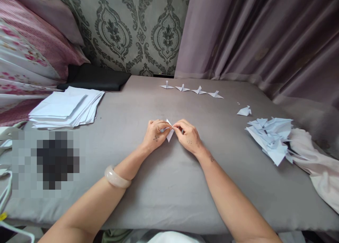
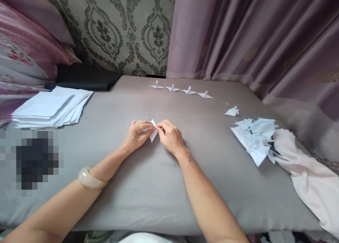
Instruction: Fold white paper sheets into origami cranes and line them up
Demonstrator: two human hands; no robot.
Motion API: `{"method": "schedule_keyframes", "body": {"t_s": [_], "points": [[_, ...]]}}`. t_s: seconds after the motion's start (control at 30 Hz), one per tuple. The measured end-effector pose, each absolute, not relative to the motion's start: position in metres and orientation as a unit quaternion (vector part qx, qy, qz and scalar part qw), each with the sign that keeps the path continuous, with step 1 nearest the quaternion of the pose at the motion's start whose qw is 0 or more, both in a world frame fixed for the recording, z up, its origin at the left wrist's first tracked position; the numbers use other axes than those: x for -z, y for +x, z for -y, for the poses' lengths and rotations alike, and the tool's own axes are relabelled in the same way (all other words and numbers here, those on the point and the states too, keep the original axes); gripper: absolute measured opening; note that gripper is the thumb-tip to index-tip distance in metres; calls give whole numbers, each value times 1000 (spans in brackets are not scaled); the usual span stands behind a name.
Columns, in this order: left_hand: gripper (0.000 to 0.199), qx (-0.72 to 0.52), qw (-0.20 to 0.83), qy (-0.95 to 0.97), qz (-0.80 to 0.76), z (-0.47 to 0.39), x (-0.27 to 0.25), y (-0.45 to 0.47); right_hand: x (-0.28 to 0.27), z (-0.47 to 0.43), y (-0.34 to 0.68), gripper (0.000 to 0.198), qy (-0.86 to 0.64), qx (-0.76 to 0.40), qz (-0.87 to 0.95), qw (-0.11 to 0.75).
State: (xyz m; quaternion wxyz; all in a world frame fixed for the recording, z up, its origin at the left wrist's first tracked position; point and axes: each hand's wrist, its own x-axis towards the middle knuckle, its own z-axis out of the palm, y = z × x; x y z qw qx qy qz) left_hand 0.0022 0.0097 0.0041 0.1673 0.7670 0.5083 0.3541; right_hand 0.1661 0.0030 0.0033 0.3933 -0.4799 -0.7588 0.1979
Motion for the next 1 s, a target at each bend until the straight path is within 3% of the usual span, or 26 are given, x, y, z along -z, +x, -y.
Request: {"method": "schedule_keyframes", "body": {"t_s": [0.27, 0.4, 0.67, 1.0], "points": [[16, -367, 184, 697, -588, -20, 5, -10, 13, -13, 172, 28, -535, -215, 690, 439], [26, -354, 169, 674, -626, -20, 9, -14, 19, -15, 176, 28, -546, -225, 680, 435], [10, -301, 150, 652, -680, -20, 8, -21, 22, -15, 177, 28, -551, -233, 685, 416], [19, -240, 77, 663, -705, -43, 11, -32, 20, -14, 177, 26, -555, -215, 704, 388]]}}
